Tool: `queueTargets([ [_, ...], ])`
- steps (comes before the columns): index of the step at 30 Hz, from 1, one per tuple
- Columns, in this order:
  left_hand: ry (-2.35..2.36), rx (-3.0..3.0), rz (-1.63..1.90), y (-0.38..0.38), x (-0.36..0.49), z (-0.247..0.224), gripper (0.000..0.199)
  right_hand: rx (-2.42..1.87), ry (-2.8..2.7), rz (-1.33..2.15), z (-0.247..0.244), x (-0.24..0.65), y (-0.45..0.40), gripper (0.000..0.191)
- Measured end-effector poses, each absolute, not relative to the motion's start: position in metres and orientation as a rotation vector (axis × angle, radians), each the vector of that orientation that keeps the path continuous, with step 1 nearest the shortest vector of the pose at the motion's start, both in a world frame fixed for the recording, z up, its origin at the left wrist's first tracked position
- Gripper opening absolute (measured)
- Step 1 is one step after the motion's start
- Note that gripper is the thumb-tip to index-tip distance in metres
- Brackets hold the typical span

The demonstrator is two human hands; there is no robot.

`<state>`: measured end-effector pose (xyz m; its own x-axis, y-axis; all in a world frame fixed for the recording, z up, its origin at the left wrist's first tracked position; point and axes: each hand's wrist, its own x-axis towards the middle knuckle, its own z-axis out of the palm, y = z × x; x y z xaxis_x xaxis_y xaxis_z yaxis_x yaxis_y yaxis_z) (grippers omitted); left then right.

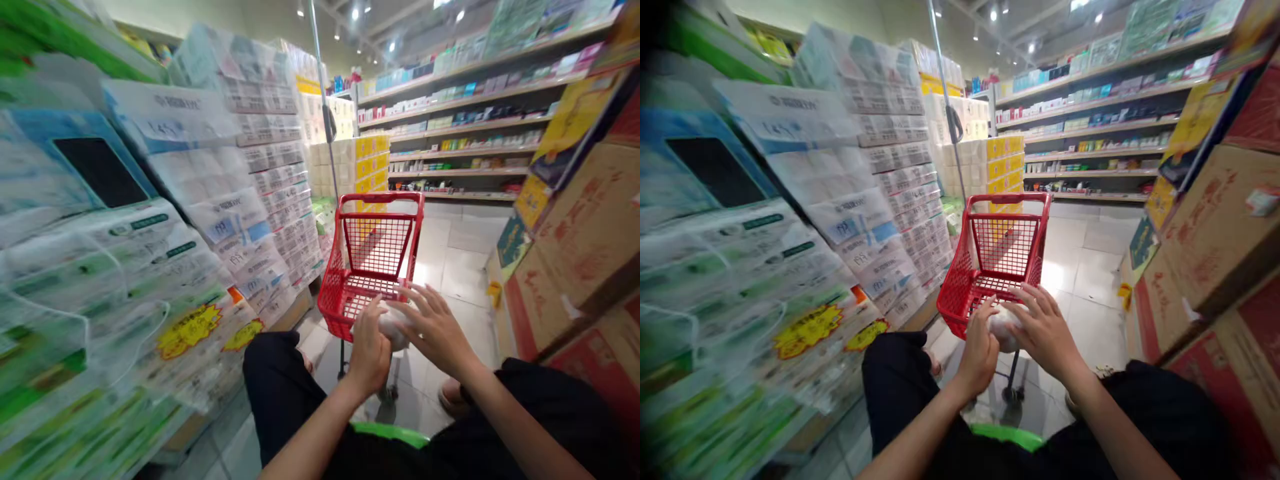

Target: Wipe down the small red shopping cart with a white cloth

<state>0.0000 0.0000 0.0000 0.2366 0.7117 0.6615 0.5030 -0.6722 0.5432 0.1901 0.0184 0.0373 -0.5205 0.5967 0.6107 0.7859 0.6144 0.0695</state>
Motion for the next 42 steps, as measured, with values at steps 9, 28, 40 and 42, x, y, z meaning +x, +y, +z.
queueTargets([
  [9,1.477,2.375,1.11,0.049,-0.054,0.001,0.037,-1.073,-2.422,-0.441,0.003,0.133,0.036,0.028],
  [28,1.565,2.535,1.057,0.056,-0.077,-0.015,0.043,-0.658,-2.484,-0.309,0.003,0.178,0.055,0.025],
  [40,1.469,2.481,1.255,0.02,-0.111,-0.017,0.038,-0.794,-2.551,-0.282,0.028,0.262,0.175,0.041],
  [42,1.503,2.497,1.255,0.016,-0.112,-0.018,0.037,-0.862,-2.539,-0.327,0.034,0.274,0.192,0.042],
])
